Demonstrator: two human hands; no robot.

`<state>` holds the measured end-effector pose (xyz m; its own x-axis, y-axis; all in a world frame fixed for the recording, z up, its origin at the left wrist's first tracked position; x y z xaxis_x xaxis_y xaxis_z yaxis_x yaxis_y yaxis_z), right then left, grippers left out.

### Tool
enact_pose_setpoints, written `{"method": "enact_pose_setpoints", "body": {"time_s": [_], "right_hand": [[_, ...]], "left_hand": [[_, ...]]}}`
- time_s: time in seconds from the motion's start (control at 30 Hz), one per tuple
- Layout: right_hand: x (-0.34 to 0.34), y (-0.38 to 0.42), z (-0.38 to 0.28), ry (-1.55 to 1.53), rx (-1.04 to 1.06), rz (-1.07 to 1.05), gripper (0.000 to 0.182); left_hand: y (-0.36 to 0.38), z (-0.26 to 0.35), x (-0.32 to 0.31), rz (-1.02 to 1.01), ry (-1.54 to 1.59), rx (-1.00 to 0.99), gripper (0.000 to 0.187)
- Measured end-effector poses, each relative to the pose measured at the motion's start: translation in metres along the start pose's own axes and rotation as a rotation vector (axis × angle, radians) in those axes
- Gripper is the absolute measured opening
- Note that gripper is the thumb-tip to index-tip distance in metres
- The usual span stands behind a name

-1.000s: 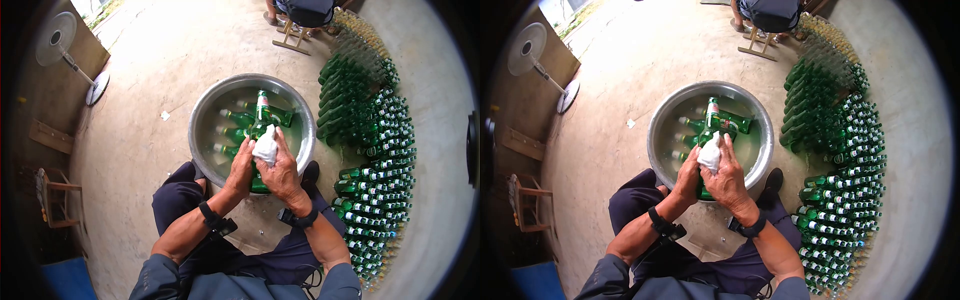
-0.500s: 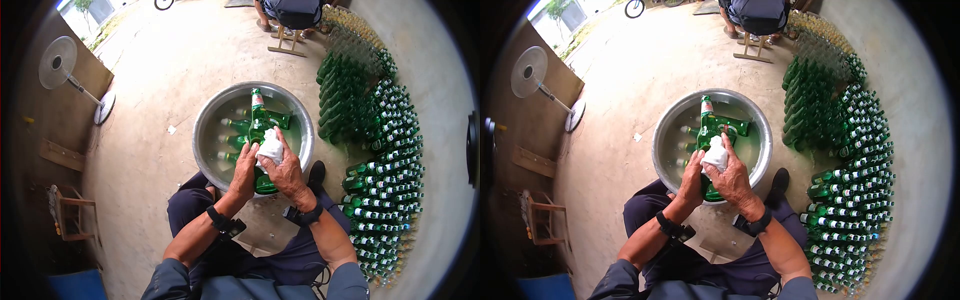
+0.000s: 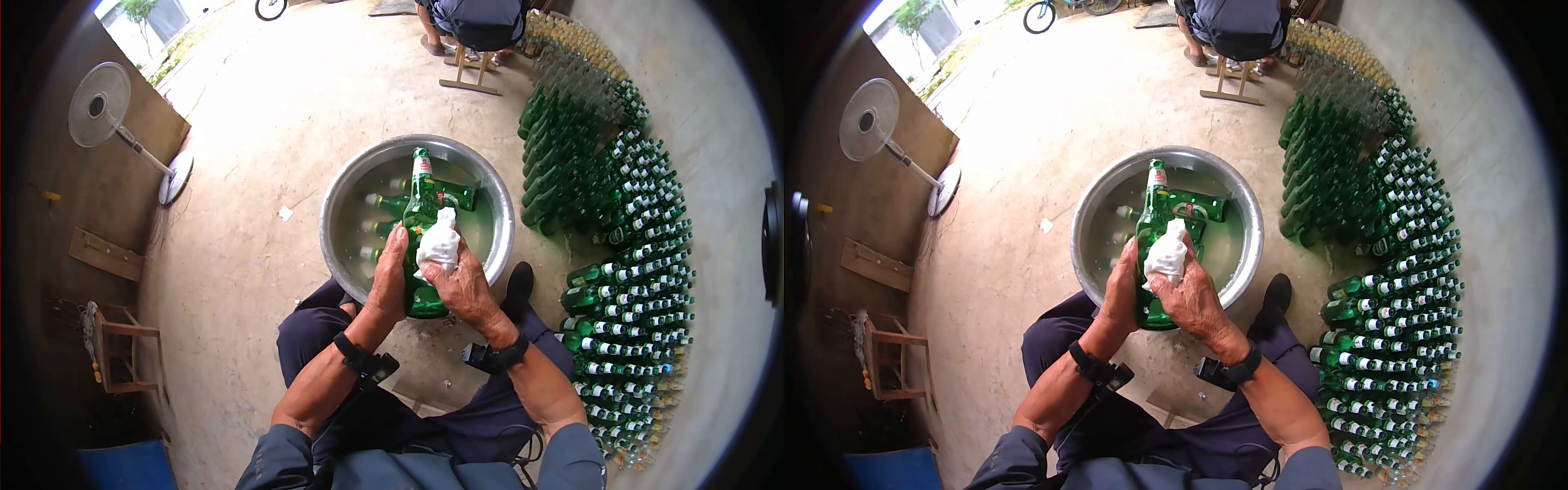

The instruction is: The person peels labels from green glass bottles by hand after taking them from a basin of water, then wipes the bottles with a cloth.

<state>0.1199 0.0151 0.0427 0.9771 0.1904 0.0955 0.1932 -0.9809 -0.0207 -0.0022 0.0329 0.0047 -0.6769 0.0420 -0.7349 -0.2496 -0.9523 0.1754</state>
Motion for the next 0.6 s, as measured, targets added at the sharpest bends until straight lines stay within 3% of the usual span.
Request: {"method": "enact_pose_setpoints", "body": {"time_s": [0.1,0.17,0.27,0.33,0.4,0.43,0.53,0.6], "right_hand": [[-0.002,0.002,0.004,0.106,0.040,-0.001,0.083],[-0.004,0.003,0.001,0.490,0.254,0.058,0.092],[0.000,-0.011,0.006,0.410,0.209,0.038,0.092],[0.005,-0.025,0.001,0.318,0.174,0.086,0.082],[0.011,-0.041,-0.002,0.058,-0.056,0.016,0.068],[0.013,-0.044,-0.002,0.043,-0.061,0.032,0.059],[0.003,-0.046,0.018,0.143,0.077,0.125,0.064],[-0.007,-0.030,0.020,0.208,0.063,0.124,0.074]], "left_hand": [[-0.004,-0.003,0.008,0.044,-0.024,-0.036,0.053],[-0.011,-0.022,0.029,0.053,0.035,0.071,0.054],[0.011,-0.007,0.003,0.245,-0.129,0.008,0.058],[0.015,-0.008,-0.001,0.214,-0.064,0.090,0.062],[0.025,-0.013,-0.003,0.233,-0.137,0.179,0.064],[0.021,-0.016,0.003,0.148,-0.094,0.186,0.064],[0.013,-0.009,0.005,0.233,-0.105,0.058,0.063],[0.004,-0.006,0.015,0.291,-0.074,0.000,0.063]]}}
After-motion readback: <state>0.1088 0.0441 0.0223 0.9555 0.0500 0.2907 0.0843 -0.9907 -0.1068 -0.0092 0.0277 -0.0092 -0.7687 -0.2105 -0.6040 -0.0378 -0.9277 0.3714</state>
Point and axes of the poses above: each hand's wrist, its own y-axis away from the middle knuckle, its own x-axis out of the back of the hand, z = x × y, the point moved 5 cm from there along -y, towards the middle knuckle, and after that the axes turned 3 degrees about y, right-handed, at the moved point
